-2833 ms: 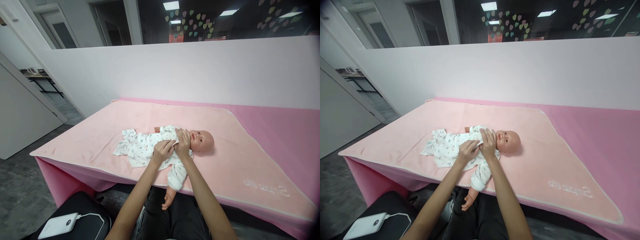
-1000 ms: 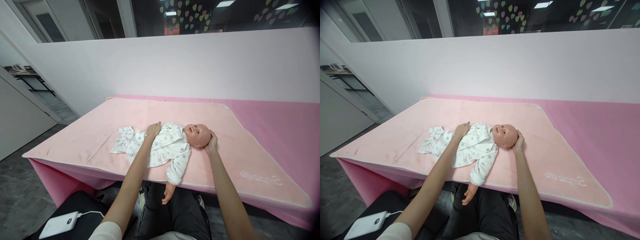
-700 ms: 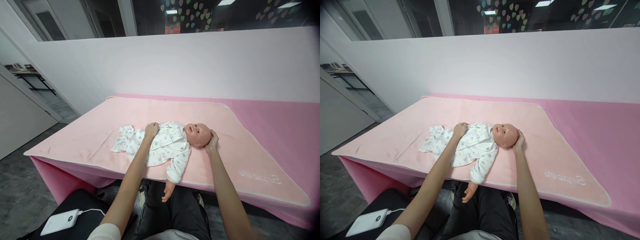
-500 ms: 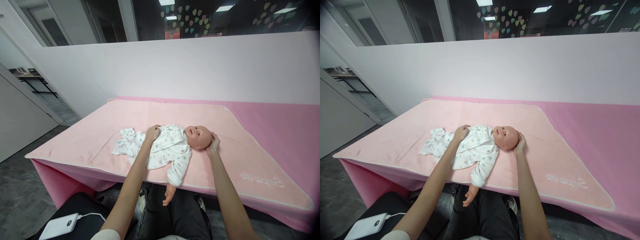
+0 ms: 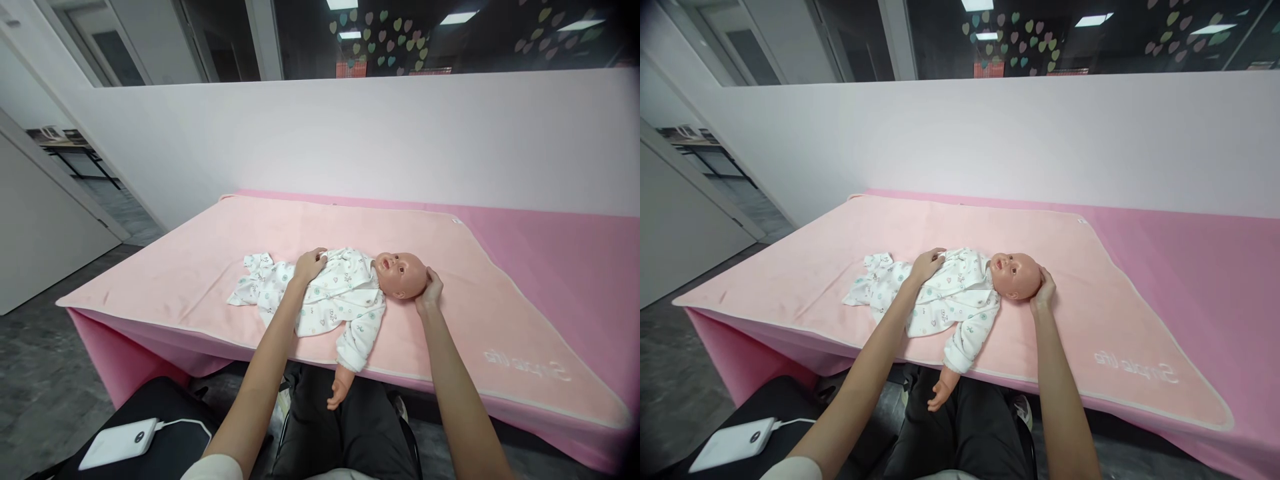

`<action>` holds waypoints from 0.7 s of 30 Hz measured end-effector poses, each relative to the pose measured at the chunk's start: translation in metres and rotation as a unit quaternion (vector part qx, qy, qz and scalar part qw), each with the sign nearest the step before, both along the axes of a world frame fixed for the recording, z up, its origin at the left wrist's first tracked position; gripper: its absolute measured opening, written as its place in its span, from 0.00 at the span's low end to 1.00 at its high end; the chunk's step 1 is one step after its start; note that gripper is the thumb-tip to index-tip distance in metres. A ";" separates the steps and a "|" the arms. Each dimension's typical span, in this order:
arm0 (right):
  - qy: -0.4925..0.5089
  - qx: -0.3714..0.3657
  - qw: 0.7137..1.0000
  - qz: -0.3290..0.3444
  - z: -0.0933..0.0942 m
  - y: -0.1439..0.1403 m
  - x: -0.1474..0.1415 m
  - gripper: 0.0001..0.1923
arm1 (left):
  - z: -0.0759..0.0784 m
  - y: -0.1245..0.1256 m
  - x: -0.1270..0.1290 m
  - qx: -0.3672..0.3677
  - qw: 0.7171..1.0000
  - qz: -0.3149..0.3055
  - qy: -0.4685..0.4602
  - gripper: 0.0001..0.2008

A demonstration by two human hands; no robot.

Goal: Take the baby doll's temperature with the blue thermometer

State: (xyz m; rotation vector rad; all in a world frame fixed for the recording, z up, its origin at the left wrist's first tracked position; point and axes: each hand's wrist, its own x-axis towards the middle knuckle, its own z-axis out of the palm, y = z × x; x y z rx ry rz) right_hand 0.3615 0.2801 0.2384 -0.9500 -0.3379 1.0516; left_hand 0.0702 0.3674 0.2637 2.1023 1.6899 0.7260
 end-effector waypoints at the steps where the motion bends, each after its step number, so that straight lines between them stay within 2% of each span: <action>1: -0.004 0.000 1.000 0.004 0.000 0.000 0.000 0.17 | 0.000 0.000 0.000 0.001 1.000 0.000 0.000 0.20; 7: -0.011 0.017 1.000 0.018 -0.005 0.004 0.003 0.18 | 0.002 -0.001 0.001 0.011 1.000 -0.013 0.011 0.23; 10: -0.041 0.019 0.997 -0.059 -0.010 0.010 0.010 0.16 | 0.001 -0.001 0.001 0.010 1.000 -0.014 0.010 0.22; 12: -0.088 0.033 0.987 -0.132 -0.013 0.013 0.015 0.17 | 0.001 0.000 0.000 0.010 1.000 -0.015 0.011 0.22; 15: -0.139 0.062 0.968 -0.201 -0.014 0.013 0.019 0.18 | 0.000 0.001 -0.001 0.009 1.000 -0.016 0.012 0.20; 18: -0.171 0.088 0.952 -0.238 -0.010 0.011 0.013 0.22 | 0.001 0.002 -0.001 0.007 1.000 -0.025 0.010 0.20; 21: -0.228 0.086 0.949 -0.201 -0.004 0.011 0.002 0.20 | 0.001 0.002 -0.001 0.000 1.000 -0.030 0.008 0.20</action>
